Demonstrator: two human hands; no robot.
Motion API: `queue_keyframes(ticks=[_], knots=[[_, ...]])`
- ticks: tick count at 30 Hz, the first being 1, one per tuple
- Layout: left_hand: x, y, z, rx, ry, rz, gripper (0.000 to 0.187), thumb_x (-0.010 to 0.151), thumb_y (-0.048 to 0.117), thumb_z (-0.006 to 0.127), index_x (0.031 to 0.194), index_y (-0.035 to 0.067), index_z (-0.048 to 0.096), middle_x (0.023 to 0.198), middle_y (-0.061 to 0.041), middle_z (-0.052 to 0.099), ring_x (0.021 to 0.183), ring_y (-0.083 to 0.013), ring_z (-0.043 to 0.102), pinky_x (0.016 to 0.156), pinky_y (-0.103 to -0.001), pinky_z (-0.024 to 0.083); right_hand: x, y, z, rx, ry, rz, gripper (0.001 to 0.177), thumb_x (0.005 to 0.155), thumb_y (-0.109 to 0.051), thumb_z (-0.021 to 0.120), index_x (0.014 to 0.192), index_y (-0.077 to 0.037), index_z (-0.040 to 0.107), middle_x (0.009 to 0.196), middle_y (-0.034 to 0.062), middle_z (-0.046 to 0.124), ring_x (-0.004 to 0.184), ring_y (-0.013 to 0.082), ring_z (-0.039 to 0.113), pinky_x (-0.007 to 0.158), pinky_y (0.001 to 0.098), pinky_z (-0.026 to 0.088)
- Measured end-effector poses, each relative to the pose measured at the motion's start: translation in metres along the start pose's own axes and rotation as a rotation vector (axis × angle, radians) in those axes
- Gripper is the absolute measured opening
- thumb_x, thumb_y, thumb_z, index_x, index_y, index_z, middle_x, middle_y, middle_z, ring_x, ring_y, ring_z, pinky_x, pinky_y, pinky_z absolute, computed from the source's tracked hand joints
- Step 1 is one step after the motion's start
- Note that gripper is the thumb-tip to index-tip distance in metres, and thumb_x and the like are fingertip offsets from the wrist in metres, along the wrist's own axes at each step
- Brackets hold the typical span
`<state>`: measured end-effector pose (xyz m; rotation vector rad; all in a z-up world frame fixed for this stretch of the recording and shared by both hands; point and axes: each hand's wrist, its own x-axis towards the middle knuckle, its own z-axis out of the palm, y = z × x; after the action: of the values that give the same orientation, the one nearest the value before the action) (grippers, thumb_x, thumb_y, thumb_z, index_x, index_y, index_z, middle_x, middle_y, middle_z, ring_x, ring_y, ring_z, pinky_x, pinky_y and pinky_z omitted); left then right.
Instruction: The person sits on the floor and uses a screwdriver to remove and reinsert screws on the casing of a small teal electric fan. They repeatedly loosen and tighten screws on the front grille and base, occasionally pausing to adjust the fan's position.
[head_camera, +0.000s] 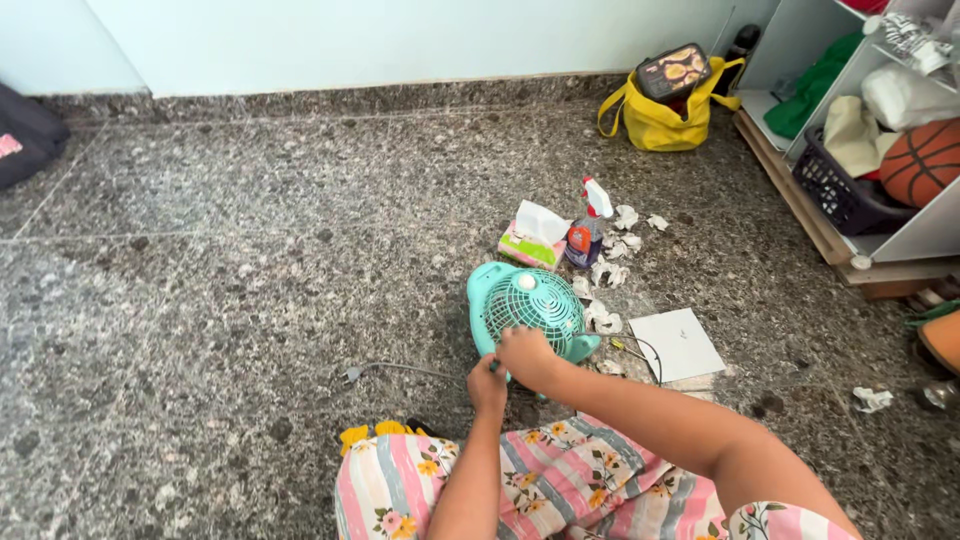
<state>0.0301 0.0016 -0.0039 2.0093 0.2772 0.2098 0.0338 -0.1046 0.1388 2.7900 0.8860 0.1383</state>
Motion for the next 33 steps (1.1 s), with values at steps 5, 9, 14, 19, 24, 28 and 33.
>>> queue_keyframes(ticks=[5,9,14,19,24,28,33], knots=[[-0.001,-0.001,-0.001,-0.061,0.025,0.004,0.017,0.08,0.02,0.079,0.096,0.014,0.078,0.087,-0.017,0.075,0.084,-0.0369,0.073,0.074,-0.044,0.055,0.006,0.004,0.019,0.088,-0.129,0.009,0.016,0.083,-0.021,0.071,0.087,-0.007,0.076,0.092,0.0163,0.073,0.086,0.0319,0.073,0.067,0.0425,0.06],[-0.002,0.001,-0.005,-0.051,-0.004,0.001,0.015,0.081,0.019,0.079,0.096,0.015,0.077,0.088,-0.017,0.075,0.085,-0.0367,0.073,0.074,-0.044,0.056,0.018,0.001,0.038,0.274,-0.223,0.31,0.019,0.084,-0.024,0.071,0.09,-0.006,0.076,0.094,0.0176,0.076,0.088,0.0335,0.076,0.071,0.0445,0.06],[-0.003,0.005,-0.006,0.016,-0.061,-0.029,0.017,0.086,0.023,0.077,0.101,0.017,0.074,0.092,-0.016,0.075,0.088,-0.0392,0.071,0.074,-0.048,0.054,0.024,0.009,0.034,0.37,-0.173,0.399,0.035,0.081,-0.03,0.078,0.098,0.0,0.07,0.096,0.0204,0.074,0.09,0.036,0.075,0.072,0.0458,0.061],[0.001,-0.004,-0.001,0.022,-0.032,0.046,0.02,0.086,0.024,0.08,0.102,0.017,0.073,0.093,-0.019,0.074,0.091,-0.0426,0.069,0.075,-0.05,0.054,0.016,0.014,0.033,0.346,-0.079,0.209,0.051,0.073,-0.035,0.083,0.106,0.0,0.065,0.096,0.0215,0.073,0.086,0.0389,0.074,0.069,0.0465,0.06],[0.006,-0.015,0.007,-0.118,0.01,0.042,0.033,0.078,0.019,0.083,0.106,0.018,0.066,0.093,-0.016,0.075,0.089,-0.0394,0.072,0.076,-0.048,0.056,0.021,0.015,0.039,0.125,-0.112,-0.029,0.026,0.085,-0.028,0.076,0.1,-0.007,0.074,0.1,0.0142,0.076,0.09,0.0335,0.075,0.07,0.0457,0.061],[0.007,-0.017,0.005,-0.12,-0.063,-0.078,0.052,0.07,0.019,0.09,0.108,0.017,0.055,0.091,-0.015,0.075,0.089,-0.0377,0.072,0.076,-0.047,0.054,0.025,0.02,0.052,0.178,-0.346,0.001,0.034,0.081,-0.038,0.076,0.095,-0.006,0.078,0.098,0.0142,0.075,0.092,0.0337,0.074,0.077,0.0447,0.059],[0.003,-0.018,0.003,-0.114,-0.07,-0.075,0.055,0.066,0.015,0.093,0.106,0.015,0.055,0.088,-0.014,0.073,0.083,-0.0338,0.071,0.074,-0.045,0.055,0.043,0.026,0.09,0.322,-0.325,0.238,0.018,0.082,-0.024,0.072,0.084,-0.007,0.079,0.088,0.0166,0.074,0.085,0.0349,0.073,0.075,0.0465,0.059]])
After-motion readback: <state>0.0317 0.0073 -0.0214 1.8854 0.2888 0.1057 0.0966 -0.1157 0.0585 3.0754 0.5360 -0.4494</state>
